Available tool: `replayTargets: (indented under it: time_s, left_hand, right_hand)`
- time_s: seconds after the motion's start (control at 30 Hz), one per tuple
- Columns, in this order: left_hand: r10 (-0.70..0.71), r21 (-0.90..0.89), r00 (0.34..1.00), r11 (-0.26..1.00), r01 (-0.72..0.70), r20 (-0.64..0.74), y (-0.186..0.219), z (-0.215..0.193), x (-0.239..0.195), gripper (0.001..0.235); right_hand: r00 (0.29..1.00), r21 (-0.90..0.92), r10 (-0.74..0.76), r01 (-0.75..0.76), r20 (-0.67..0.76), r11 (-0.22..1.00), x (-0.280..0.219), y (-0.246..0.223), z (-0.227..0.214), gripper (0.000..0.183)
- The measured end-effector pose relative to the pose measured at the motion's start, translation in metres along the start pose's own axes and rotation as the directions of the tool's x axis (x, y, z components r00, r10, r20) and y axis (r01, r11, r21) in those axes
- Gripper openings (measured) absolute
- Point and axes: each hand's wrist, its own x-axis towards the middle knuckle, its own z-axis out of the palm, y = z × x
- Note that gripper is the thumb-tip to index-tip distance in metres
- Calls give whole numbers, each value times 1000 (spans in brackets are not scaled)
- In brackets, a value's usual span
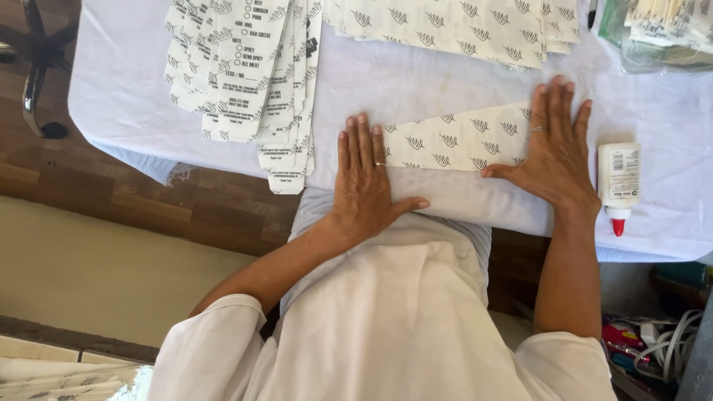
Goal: Applying liquid glue to the edges of printed paper strips and folding them to create sealed packaging components.
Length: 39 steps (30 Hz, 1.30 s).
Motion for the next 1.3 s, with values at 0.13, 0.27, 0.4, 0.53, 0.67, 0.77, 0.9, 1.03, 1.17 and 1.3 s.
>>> replayTargets:
  time_s: [0.13,0.27,0.4,0.53,0.67,0.77,0.9,1.03,1.17,1.3]
  left_hand:
    - [247,-129,955,955,-268,-162,22,-5,16,136]
    - [448,-2,886,892,-452,-119,50,25,28,124]
    - [502,70,801,858,-509,-325,49,34,12,76]
    - [358,-519,868,698,-493,-343,28,33,-1,41]
    - [235,-663,863,561,-496,-447,-67,-33,37,10]
    - [-276,-901,946,433,-35,-169,-152,-47,53,19]
    - [-401,-668,861,738,100,-313,-237,-45,65,4]
    - [-487,-443,842,824,354,-232,-273,5,71,6]
    - [-369,123,835,884,451,-407,-250,22,85,21]
    - [-123,-27,899,992,123,-421,-239,7,104,44]
  right_hand:
    - [880,38,-103,136,-464,990,17,7,-2,106]
    - [787,1,-321,378,-526,926,62,-14,-20,57]
    - [795,-70,-434,448,-424,891,102,-20,-17,53]
    - [754,-159,-481,462,-447,872,119,-6,6,41]
    - [741,-161,-420,399,-524,903,82,-7,1,28]
    - [705,-138,-357,349,-613,927,39,-16,7,21]
    - [682,-108,-375,401,-627,910,-9,-22,20,38]
    - [719,-27,-276,337,-638,941,-36,-22,32,30]
    - [735,99,-198,339,-649,936,-37,-22,45,28]
    - [727,108,-179,330,-663,938,-37,-20,48,28]
